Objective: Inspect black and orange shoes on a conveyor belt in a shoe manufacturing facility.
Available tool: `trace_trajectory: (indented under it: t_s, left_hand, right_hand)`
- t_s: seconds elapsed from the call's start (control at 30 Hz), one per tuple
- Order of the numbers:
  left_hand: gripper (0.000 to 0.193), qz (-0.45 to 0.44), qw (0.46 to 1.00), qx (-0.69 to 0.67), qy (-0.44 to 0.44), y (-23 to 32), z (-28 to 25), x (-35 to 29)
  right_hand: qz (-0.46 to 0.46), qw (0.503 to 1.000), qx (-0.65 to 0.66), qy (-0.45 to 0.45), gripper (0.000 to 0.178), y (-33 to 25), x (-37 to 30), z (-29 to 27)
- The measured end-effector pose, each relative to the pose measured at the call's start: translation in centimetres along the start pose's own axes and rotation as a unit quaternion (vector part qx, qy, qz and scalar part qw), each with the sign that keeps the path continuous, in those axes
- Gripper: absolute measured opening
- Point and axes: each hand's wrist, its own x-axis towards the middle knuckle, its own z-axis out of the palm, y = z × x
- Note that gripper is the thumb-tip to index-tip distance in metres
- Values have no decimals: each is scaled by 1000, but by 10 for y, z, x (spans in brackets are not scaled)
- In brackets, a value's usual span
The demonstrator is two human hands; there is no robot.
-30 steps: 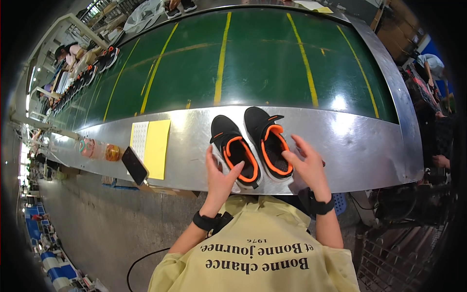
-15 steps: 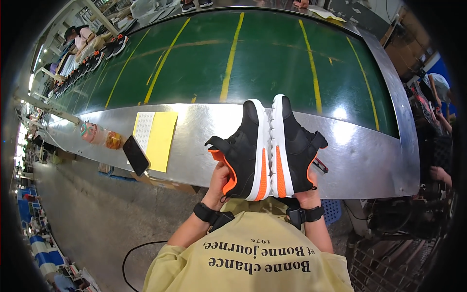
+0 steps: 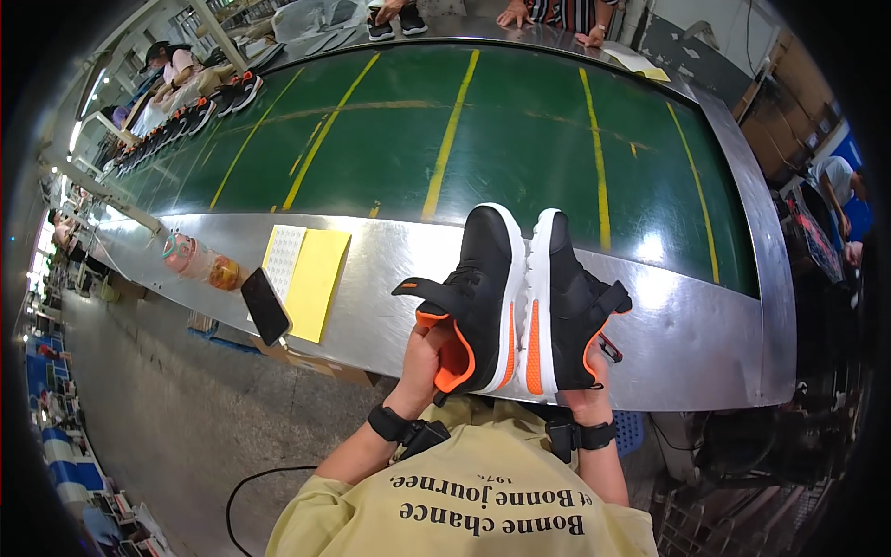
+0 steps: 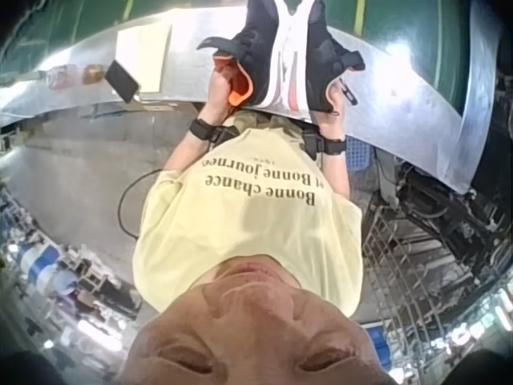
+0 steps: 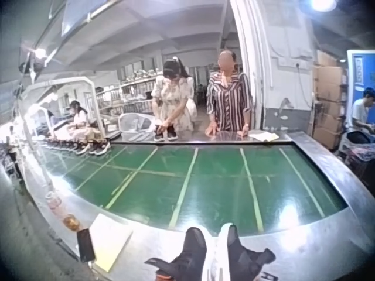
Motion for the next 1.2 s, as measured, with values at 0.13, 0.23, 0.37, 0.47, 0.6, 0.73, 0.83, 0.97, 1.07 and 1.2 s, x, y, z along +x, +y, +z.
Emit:
trace_trajectory:
  t_s: [0.13, 0.23, 0.37, 0.47, 0.6, 0.73, 0.83, 0.97, 1.07, 1.2]
  left_hand:
    - [32, 18, 1000, 1, -16, 13, 10, -1]
    - [41, 35, 998, 44, 33, 20, 20, -5]
    - [47, 51, 998, 25, -7, 26, 18, -10]
    - [47, 130, 980, 16, -148, 21, 12, -6]
    - [56, 189, 962, 88, -177, 24, 21, -10]
    - [75, 232, 946, 146, -172, 24, 17, -9]
    - [61, 263, 933, 168, -180, 30, 22, -11]
    - [52, 256, 926, 233, -149, 35, 32, -20]
    - [56, 261, 908, 293, -144, 42, 34, -27]
    - [55, 290, 883, 339, -149, 43, 35, -29]
  right_hand:
    - [-13, 982, -177, 66, 50, -15, 12, -4]
    - [-120, 894, -423, 86, 39, -14, 15, -5]
    - [-260, 578, -762, 135, 39, -54, 18, -32]
    - [-219, 515, -814, 155, 29, -60, 15, -51]
    - [-151, 619, -750, 178, 16, -62, 17, -84]
    - [-112, 905, -384, 149, 7, -76, 7, -15]
    - [-270, 821, -498, 66, 11, -62, -3, 49]
    - [-328, 692, -637, -87, 33, -71, -5, 91]
    - [-363, 653, -661, -75, 39, -72, -3, 113]
    - [-341, 628, -695, -79, 39, -72, -2, 101]
